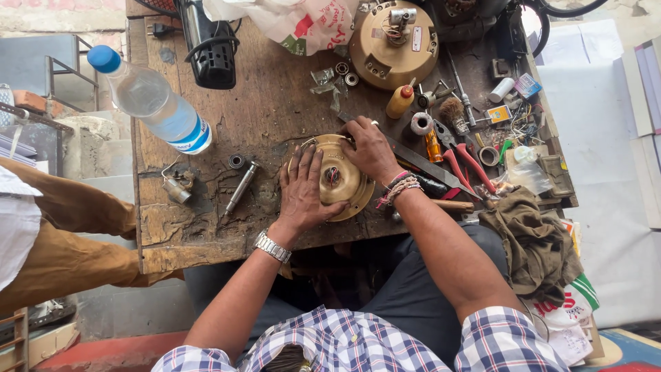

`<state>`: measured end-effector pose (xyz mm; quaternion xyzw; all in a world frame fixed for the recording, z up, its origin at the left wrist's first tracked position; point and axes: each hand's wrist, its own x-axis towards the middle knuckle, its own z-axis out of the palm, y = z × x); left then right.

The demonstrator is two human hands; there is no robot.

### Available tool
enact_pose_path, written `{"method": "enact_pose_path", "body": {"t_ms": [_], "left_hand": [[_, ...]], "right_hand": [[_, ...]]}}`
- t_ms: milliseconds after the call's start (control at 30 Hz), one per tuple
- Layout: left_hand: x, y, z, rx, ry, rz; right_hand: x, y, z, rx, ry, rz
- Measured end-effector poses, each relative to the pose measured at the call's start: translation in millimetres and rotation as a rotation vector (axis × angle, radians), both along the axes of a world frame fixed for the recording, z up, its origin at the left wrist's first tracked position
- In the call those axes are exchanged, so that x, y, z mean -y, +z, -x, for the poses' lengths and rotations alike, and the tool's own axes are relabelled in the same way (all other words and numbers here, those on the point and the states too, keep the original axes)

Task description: The person assembles a circular electrical component by inserting a rotor into a housing, applying lubricant, and securing a cover plate with a hammer. They use a file, lubricant bottle, and hammer to complete the assembly.

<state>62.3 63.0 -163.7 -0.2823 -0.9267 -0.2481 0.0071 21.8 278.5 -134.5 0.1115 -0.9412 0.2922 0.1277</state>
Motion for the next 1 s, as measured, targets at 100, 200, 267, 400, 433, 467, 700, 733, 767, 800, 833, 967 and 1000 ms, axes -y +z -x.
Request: {"method": "enact_pose_path", "body": {"t_ms": [100,200,267,400,433,467,700,733,767,800,833,967,1000], "left_hand": [[-0.5,-0.8,0.4,-0.021,-0.001,-0.013],[-0.8,-2.0,0.8,0.024,0.008,0.032],[-0.8,-3.0,0.7,0.028,0.013,0.039],[-0.1,-5.1,0.2,0.035,0.013,0.038],[0.1,-5.5,0.2,0.057,0.015,0.056],[0.5,-5.9,0.2,0.055,0.014,0.054],[1.0,-6.8,-1.6,0.019,0.013,0.042],[1.0,-7.0,-1.7,0.012,0.012,0.041],[1.3,-7.3,-1.8,0.015,0.012,0.038],[1.6,-7.6,-1.6,0.019,0.012,0.034],[1.8,-8.0,-1.7,0.024,0.012,0.031],[0.4,-7.7,-2.8,0.026,0.016,0.028],[-0.1,-6.4,-4.0,0.034,0.019,0.027]], "right_hand": [[-0.2,0.2,0.8,0.059,-0.040,0.053],[0.7,1.3,0.9,0.030,-0.058,0.041],[1.2,2.3,0.5,0.038,-0.053,0.039],[3.1,4.2,-1.0,0.047,-0.019,0.016],[3.6,4.8,-1.1,0.052,-0.042,0.016],[4.4,5.5,-1.4,0.056,-0.065,0.015],[5.3,11.5,-3.5,0.035,-0.012,0.016],[5.4,11.4,-3.5,0.038,-0.034,0.009],[5.4,11.1,-3.4,0.039,-0.056,0.001],[5.1,10.4,-3.3,0.041,-0.079,-0.008],[4.9,9.5,-3.4,0.057,-0.092,-0.007],[3.7,6.4,-3.9,0.068,-0.074,0.008],[3.6,7.1,-4.3,0.057,-0.053,0.012]]}}
